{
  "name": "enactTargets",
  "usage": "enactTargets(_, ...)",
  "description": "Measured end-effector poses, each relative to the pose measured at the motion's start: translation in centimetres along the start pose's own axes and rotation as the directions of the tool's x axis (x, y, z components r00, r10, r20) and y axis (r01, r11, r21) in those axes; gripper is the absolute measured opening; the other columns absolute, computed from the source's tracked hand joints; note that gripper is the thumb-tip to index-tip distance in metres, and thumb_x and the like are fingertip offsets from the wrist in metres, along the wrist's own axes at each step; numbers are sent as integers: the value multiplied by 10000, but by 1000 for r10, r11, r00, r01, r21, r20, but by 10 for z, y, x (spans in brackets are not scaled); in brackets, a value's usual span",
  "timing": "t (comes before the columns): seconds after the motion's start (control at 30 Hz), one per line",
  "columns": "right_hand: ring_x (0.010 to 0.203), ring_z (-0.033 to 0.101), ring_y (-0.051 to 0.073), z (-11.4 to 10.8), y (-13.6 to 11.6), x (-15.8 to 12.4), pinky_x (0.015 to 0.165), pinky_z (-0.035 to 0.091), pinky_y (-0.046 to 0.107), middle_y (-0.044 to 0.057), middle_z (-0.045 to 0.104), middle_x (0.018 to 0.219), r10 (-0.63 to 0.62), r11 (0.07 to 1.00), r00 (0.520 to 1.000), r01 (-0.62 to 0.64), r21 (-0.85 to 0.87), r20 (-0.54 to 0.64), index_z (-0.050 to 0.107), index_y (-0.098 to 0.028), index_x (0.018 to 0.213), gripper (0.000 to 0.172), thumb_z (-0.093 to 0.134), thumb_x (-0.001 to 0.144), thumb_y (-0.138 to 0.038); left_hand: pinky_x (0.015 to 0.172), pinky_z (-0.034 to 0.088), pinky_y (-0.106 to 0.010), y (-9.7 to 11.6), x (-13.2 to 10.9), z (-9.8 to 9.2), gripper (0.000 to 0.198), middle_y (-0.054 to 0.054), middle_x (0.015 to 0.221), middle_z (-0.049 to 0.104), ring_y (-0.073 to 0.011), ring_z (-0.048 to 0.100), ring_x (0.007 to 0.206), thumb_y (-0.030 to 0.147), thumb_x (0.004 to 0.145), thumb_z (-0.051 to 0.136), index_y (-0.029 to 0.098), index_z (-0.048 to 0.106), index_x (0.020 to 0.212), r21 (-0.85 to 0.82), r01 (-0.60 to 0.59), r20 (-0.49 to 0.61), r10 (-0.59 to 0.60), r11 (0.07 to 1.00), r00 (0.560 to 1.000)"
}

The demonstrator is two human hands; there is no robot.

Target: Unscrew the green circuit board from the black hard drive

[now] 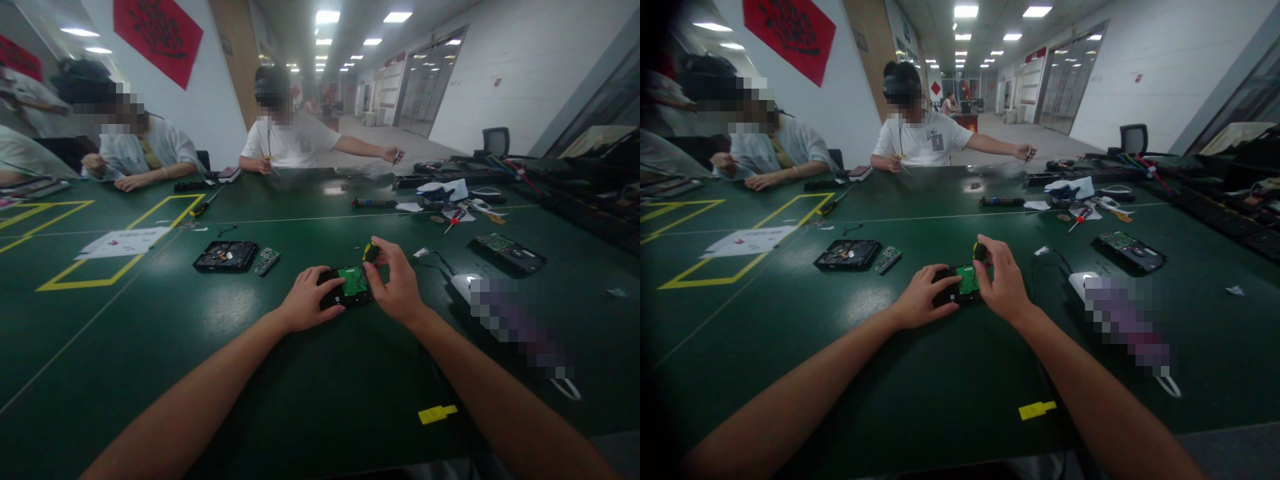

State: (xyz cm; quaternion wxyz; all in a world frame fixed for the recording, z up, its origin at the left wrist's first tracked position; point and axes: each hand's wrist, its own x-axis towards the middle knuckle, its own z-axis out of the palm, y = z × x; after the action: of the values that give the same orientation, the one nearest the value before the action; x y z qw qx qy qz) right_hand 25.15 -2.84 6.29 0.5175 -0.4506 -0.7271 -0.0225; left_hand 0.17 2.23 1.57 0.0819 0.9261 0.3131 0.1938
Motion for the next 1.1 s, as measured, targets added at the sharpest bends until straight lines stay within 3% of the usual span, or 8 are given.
enactTargets(0.23, 914, 650, 219, -2, 1, 2, 822, 628, 445, 75, 588, 1206, -28, 999, 1000, 28, -27, 5, 501, -350, 1488, 537, 673, 987, -263, 1166, 394, -619, -1, 0, 1, 675, -156, 1537, 434, -398, 421, 1433, 569, 932, 723, 329, 539, 1535, -2, 0, 1, 0, 1000, 1000)
enactTargets(0.47, 996, 672, 237, 0, 3, 0, 839, 643, 447, 92, 604, 1317, -12, 1000, 1000, 12, 8, 19, 454, -354, 1540, 585, 631, 997, -224, 1162, 399, -610, -1, 0, 2, 677, -156, 1537, 431, -394, 429, 1422, 580, 934, 716, 323, 540, 1536, 4, -1, -1, 1, 1000, 1000)
enactTargets(0.63, 987, 670, 236, -3, 0, 2, 792, 649, 425, 79, 585, 1237, -50, 999, 999, 50, 10, 7, 527, -362, 1467, 535, 706, 972, -267, 1159, 401, -613, -1, 0, 2, 676, -159, 1534, 437, -401, 437, 1416, 568, 926, 730, 319, 552, 1528, -7, 0, -12, 0, 1000, 1000)
enactTargets(0.87, 998, 675, 238, -1, 0, 1, 855, 644, 457, 99, 598, 1304, -36, 999, 999, 36, 12, 12, 475, -324, 1499, 550, 628, 990, -185, 1153, 401, -627, -1, 0, 1, 674, -150, 1540, 445, -409, 440, 1409, 554, 925, 735, 328, 548, 1531, -17, -1, -18, 1, 1000, 1000)
enactTargets(1.1, 977, 675, 243, -3, 0, 3, 796, 641, 439, 93, 609, 1251, -52, 998, 998, 51, -35, -23, 529, -325, 1447, 519, 687, 963, -223, 1154, 402, -627, -1, 0, 0, 681, -155, 1553, 429, -408, 429, 1420, 567, 929, 729, 325, 537, 1536, -11, -2, -4, 2, 1000, 1000)
